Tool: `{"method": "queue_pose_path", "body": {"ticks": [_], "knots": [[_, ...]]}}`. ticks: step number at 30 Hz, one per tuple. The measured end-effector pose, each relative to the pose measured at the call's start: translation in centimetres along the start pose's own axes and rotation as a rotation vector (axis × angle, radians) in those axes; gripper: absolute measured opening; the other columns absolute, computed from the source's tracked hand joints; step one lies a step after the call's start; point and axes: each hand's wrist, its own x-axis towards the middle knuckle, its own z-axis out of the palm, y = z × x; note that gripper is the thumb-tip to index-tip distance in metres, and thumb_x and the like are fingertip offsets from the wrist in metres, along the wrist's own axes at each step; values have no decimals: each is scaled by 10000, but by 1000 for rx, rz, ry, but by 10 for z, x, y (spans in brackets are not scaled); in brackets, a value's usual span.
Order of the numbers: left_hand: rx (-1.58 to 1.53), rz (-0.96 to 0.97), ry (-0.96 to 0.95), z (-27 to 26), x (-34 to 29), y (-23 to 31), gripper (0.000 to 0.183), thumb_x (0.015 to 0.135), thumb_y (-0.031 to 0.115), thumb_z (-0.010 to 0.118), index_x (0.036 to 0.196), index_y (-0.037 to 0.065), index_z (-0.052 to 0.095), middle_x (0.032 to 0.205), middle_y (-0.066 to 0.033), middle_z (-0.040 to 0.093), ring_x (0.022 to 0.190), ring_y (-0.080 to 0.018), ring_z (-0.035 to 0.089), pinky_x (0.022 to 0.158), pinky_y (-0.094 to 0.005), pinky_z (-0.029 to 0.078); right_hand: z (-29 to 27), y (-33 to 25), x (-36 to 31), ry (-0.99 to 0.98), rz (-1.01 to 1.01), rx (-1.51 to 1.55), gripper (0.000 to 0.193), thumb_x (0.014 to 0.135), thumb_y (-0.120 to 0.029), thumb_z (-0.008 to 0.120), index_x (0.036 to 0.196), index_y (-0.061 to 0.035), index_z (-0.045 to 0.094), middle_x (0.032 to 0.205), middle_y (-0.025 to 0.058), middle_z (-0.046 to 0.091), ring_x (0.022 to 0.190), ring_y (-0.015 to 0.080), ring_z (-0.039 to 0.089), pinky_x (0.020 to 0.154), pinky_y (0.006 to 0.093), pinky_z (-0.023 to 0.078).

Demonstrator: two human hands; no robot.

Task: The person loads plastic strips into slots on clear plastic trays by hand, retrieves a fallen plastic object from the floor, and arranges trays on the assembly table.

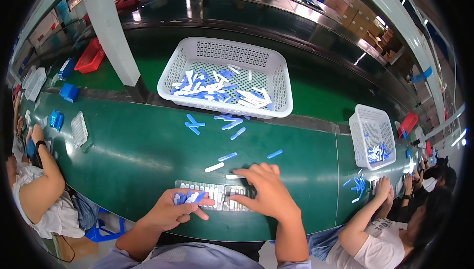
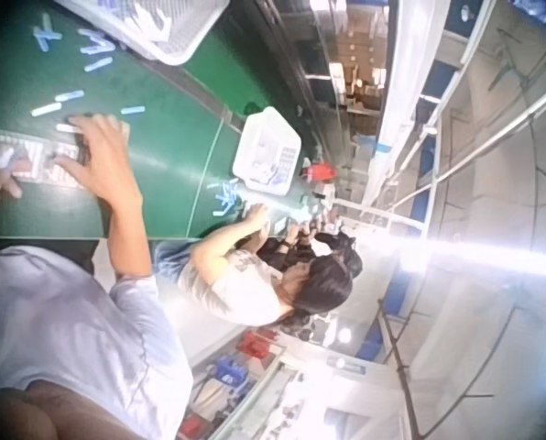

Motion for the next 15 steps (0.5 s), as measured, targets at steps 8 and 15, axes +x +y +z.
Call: {"method": "queue_pose_path", "body": {"ticks": [8,15], "knots": [[89,-52,-153,15,-1,1,390,1028,102,620,1378,-56,557,1273,-176,706,1001,-224,756,479,-173,332,2,-38,-15,82,33,284,205,811,-155,817,998,-98,757,669,-2,575,624,191,560,669,331,408],[97,-75,-156,26,2,-12,368,1028,77,607,1352,-94,562,1225,-243,701,941,-279,766,450,-189,338,5,-1,-36,177,262,1022,30,918,36,695,940,19,708,739,45,716,626,58,633,536,231,465]]}}
